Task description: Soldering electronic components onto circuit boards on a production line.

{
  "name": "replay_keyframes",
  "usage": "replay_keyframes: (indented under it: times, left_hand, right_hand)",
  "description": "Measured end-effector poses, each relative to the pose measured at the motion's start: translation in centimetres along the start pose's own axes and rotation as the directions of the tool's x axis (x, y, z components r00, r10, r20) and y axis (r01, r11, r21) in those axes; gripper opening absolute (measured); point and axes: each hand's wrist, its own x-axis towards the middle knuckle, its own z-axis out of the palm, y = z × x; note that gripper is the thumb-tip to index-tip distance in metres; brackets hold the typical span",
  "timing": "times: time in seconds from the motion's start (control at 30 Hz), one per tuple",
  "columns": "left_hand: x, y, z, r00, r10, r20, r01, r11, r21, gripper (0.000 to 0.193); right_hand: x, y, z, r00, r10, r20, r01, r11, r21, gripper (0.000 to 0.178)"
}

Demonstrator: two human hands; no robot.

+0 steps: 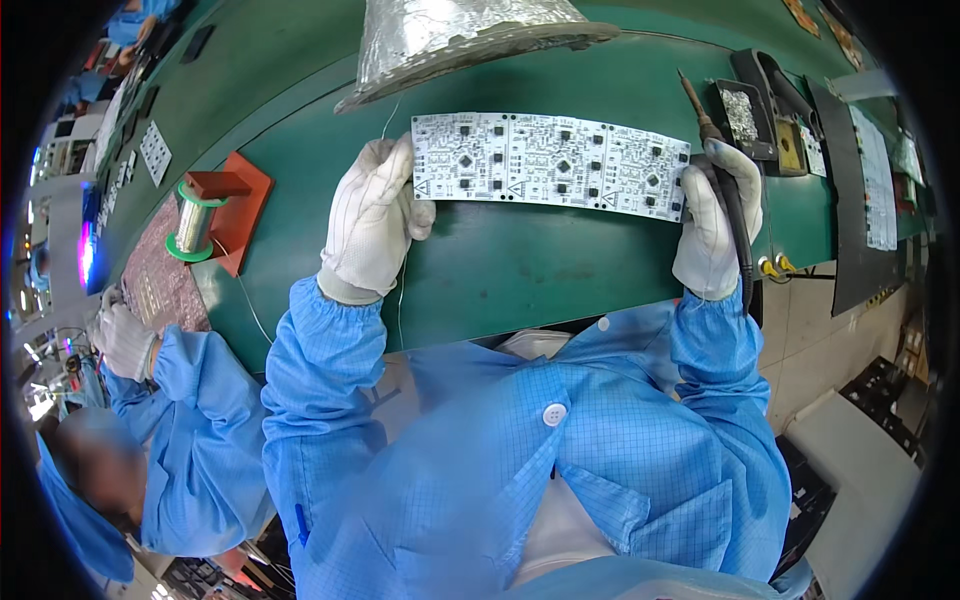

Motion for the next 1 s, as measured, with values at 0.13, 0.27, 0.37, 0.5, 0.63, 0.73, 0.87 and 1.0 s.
replay_keyframes:
  times: [0.13,0.27,0.37,0.5,0.63,0.73,0.87,1.0]
  left_hand:
    - [0.13,0.14,0.39,1.0,0.005,-0.024,-0.006,0.999,-0.052,0.051]
    - [0.21,0.15,0.27,0.999,-0.02,-0.025,0.019,0.999,-0.05,0.05]
    - [0.15,0.05,0.12,0.999,-0.025,-0.028,0.023,0.997,-0.07,0.049]
    - [0.1,-0.02,0.04,0.999,-0.013,-0.033,0.012,0.999,-0.049,0.047]
    - [0.14,0.15,-0.01,1.0,0.002,-0.01,-0.002,1.0,-0.031,0.046]
    - [0.07,0.2,0.09,0.999,-0.022,-0.032,0.017,0.991,-0.132,0.045]
    - [0.1,0.37,0.31,0.999,-0.028,-0.016,0.023,0.961,-0.275,0.042]
    - [0.39,0.75,0.41,0.983,-0.006,-0.185,0.003,1.0,-0.015,0.039]
  right_hand:
    - [0.11,-0.17,0.24,1.0,0.0,0.004,-0.001,0.999,0.038,0.033]
    - [0.13,-0.23,0.19,1.0,-0.001,0.017,0.0,0.999,0.04,0.032]
    - [0.12,-0.2,0.21,1.0,0.007,0.028,-0.008,0.999,0.04,0.031]
    - [0.15,-0.17,0.33,1.0,0.001,0.0,-0.001,1.0,0.021,0.031]
    - [0.18,-0.16,0.34,1.0,0.01,0.025,-0.011,0.999,0.037,0.03]
    - [0.02,-0.17,0.38,0.999,-0.014,0.03,0.014,1.0,-0.012,0.029]
    - [-0.07,-0.42,0.67,0.99,0.061,0.128,-0.056,0.998,-0.042,0.026]
    - [0.61,-0.6,1.04,0.968,0.033,0.25,0.036,0.963,-0.266,0.02]
